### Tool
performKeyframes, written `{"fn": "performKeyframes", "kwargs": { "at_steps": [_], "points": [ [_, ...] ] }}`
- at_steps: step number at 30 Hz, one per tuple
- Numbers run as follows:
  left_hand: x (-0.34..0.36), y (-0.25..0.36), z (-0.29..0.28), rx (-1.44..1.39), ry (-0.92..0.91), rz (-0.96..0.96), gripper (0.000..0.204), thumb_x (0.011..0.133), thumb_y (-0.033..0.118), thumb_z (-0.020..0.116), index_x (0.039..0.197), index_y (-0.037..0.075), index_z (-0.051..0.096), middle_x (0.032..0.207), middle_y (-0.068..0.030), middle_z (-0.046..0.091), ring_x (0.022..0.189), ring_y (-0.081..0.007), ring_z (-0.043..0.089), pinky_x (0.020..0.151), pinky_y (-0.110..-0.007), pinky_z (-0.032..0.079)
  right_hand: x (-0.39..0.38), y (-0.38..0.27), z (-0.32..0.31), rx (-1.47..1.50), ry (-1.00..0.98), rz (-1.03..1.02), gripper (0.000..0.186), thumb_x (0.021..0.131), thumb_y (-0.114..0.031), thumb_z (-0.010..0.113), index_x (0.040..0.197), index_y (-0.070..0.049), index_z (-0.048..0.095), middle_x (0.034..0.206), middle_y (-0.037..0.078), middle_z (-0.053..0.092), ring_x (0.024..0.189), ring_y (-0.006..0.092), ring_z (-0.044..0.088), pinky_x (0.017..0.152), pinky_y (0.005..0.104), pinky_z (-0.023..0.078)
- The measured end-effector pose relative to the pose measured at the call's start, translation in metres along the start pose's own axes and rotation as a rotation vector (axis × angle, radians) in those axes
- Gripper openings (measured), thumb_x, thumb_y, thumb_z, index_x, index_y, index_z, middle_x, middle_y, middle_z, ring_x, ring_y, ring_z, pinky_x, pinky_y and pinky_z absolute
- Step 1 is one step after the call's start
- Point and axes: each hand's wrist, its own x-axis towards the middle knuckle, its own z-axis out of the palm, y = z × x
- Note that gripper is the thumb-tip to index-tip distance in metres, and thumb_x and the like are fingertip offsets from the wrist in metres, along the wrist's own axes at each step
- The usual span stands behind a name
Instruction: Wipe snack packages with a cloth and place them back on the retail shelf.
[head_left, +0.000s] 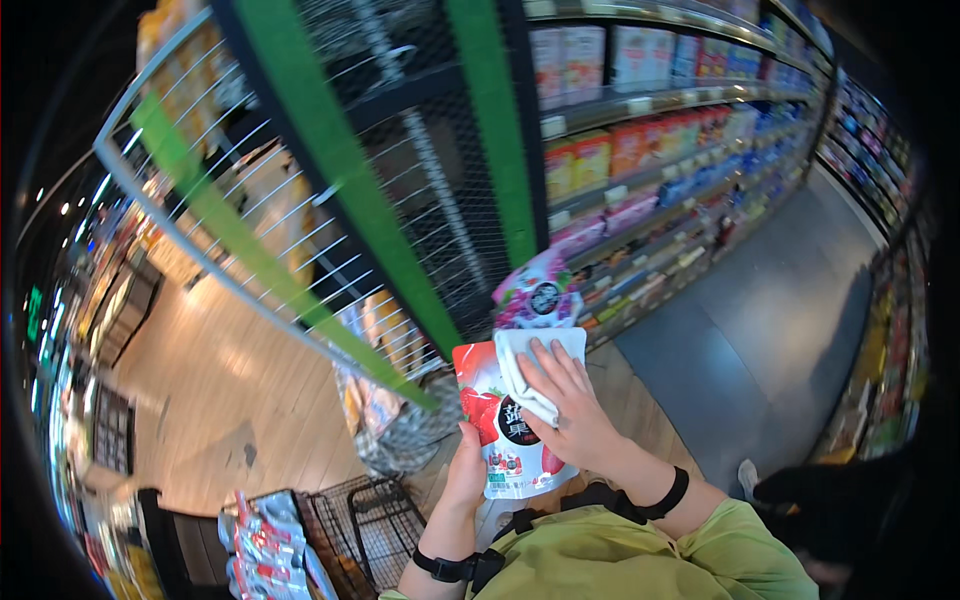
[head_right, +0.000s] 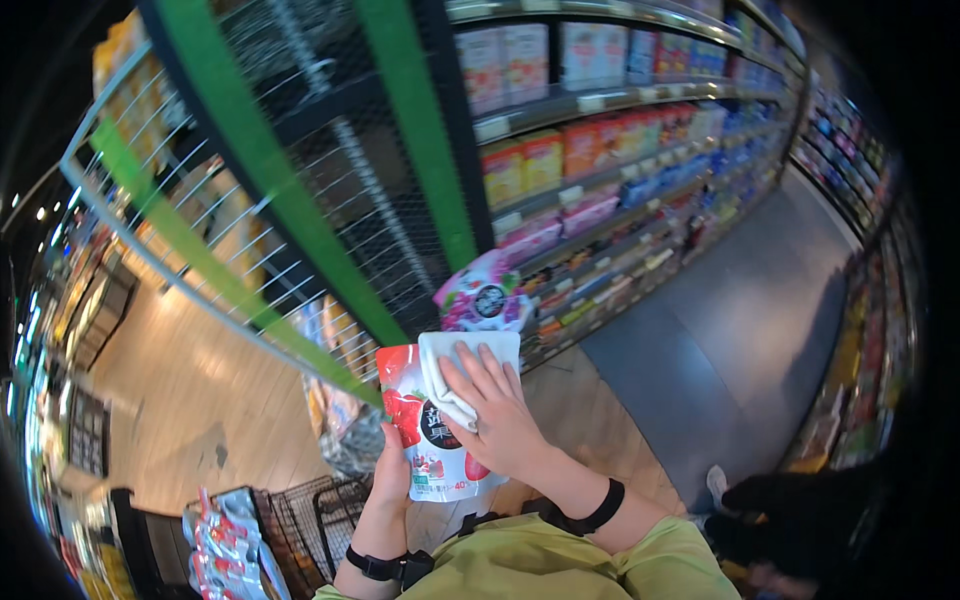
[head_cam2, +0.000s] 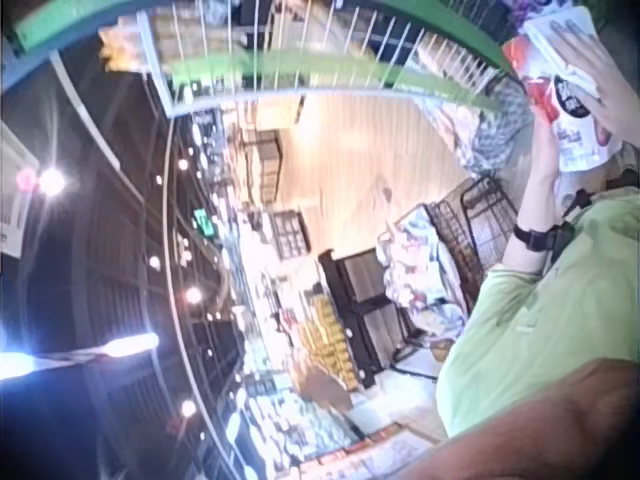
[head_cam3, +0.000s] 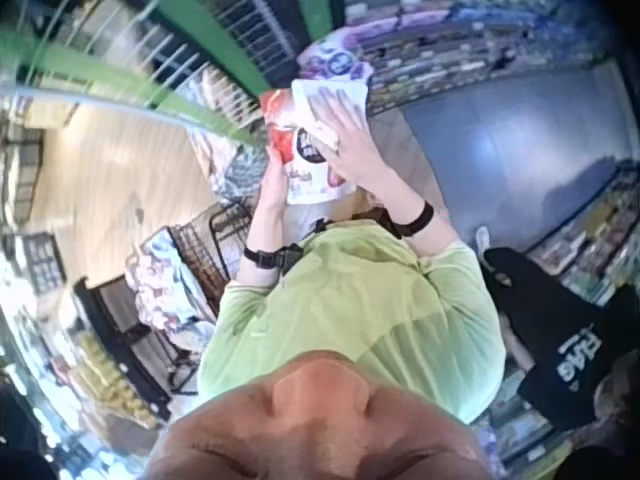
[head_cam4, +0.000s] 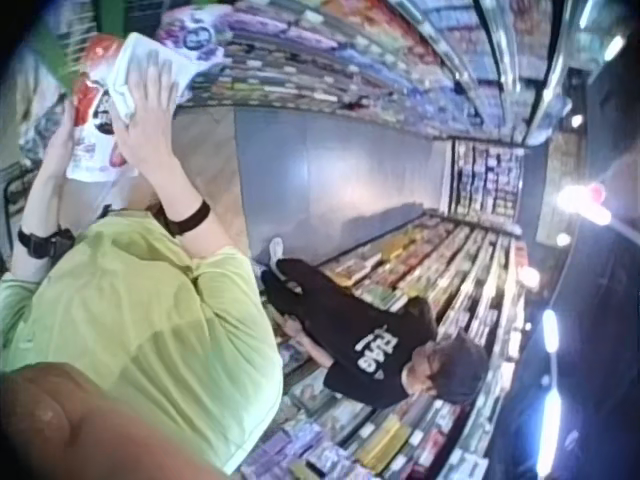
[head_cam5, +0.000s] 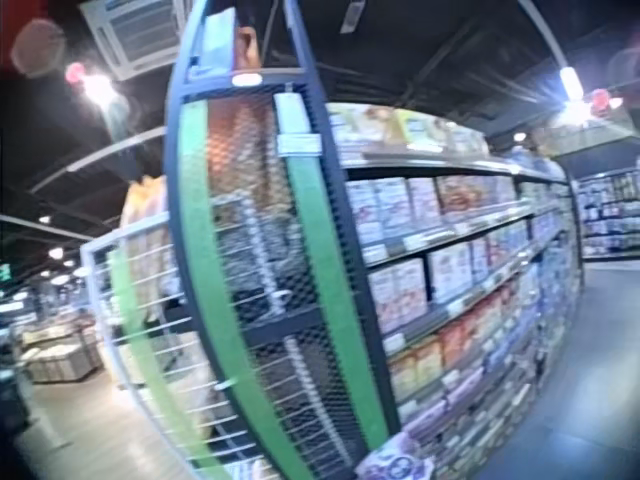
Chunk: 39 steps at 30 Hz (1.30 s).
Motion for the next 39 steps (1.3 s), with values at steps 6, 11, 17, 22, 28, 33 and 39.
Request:
{"fn": "performKeyframes", "kwargs": {
  "at_steps": [6,11,17,22,28,33,39],
  "points": [
    [0.035,-0.018,0.052,-0.047,-0.112,0.009,0.072,0.091,0.061,0.021,0.137,0.007,0.033,0.132,-0.0126,0.046,0.116,-0.0256,0.050,0.096,-0.038,0.043,-0.046,0.007,-0.034,-0.138,-0.120,-0.016,0.071,0.076,-0.026,0.063,0.140,-0.022,0.034,0.148,0.008,0.025,0.135,0.0361,0.020,0.105,0.0579,0.015],
    [0.069,-0.040,0.061,-0.150,-0.414,-0.053,0.065,0.094,0.056,0.022,0.137,0.008,0.032,0.131,-0.0125,0.046,0.116,-0.0254,0.049,0.097,-0.038,0.042,-0.073,0.013,-0.056,-0.128,-0.187,-0.083,0.076,0.070,-0.023,0.068,0.139,-0.025,0.035,0.149,0.004,0.025,0.137,0.0333,0.019,0.107,0.0578,0.013],
    [0.067,-0.048,0.108,0.051,-0.245,0.055,0.044,0.094,0.023,0.050,0.134,0.010,0.037,0.123,-0.0077,0.053,0.105,-0.0187,0.056,0.089,-0.035,0.047,-0.071,0.058,-0.083,-0.079,0.086,0.168,0.064,0.082,-0.022,0.060,0.140,-0.014,0.034,0.148,0.014,0.022,0.137,0.0344,0.018,0.108,0.0539,0.017],
    [0.063,-0.044,0.125,-0.076,-0.241,-0.056,0.045,0.090,0.013,0.055,0.132,0.006,0.039,0.121,-0.0080,0.055,0.105,-0.0179,0.056,0.088,-0.033,0.046,-0.073,0.104,-0.082,1.068,0.463,0.579,0.047,0.092,-0.023,0.051,0.133,-0.003,0.038,0.135,0.018,0.041,0.121,0.0281,0.045,0.099,0.0400,0.039],
    [0.068,-0.041,0.132,0.299,-0.061,0.260,0.053,0.087,0.014,0.058,0.133,0.001,0.035,0.125,-0.0116,0.050,0.108,-0.0200,0.054,0.091,-0.032,0.044,-0.072,0.101,-0.078,1.790,0.256,0.773,0.039,0.092,-0.019,0.054,0.126,-0.004,0.045,0.117,0.010,0.057,0.101,0.0218,0.060,0.085,0.0381,0.052],
    [0.057,-0.028,0.132,1.007,-0.058,0.793,0.074,0.081,0.018,0.066,0.137,-0.005,0.025,0.131,-0.0208,0.043,0.119,-0.0291,0.044,0.102,-0.038,0.032,-0.055,0.094,-0.057,1.534,0.508,0.664,0.039,0.089,-0.007,0.055,0.126,-0.001,0.045,0.114,0.008,0.059,0.099,0.0182,0.059,0.084,0.0353,0.051],
    [0.065,-0.056,0.121,0.146,-0.296,0.278,0.089,0.084,0.052,0.056,0.145,0.005,0.011,0.146,-0.0175,0.024,0.135,-0.0283,0.025,0.107,-0.040,0.026,-0.055,0.061,-0.061,1.080,0.197,0.253,0.048,0.091,-0.011,0.052,0.137,-0.006,0.038,0.141,0.009,0.038,0.128,0.0217,0.037,0.105,0.0390,0.028]
  ]
}}
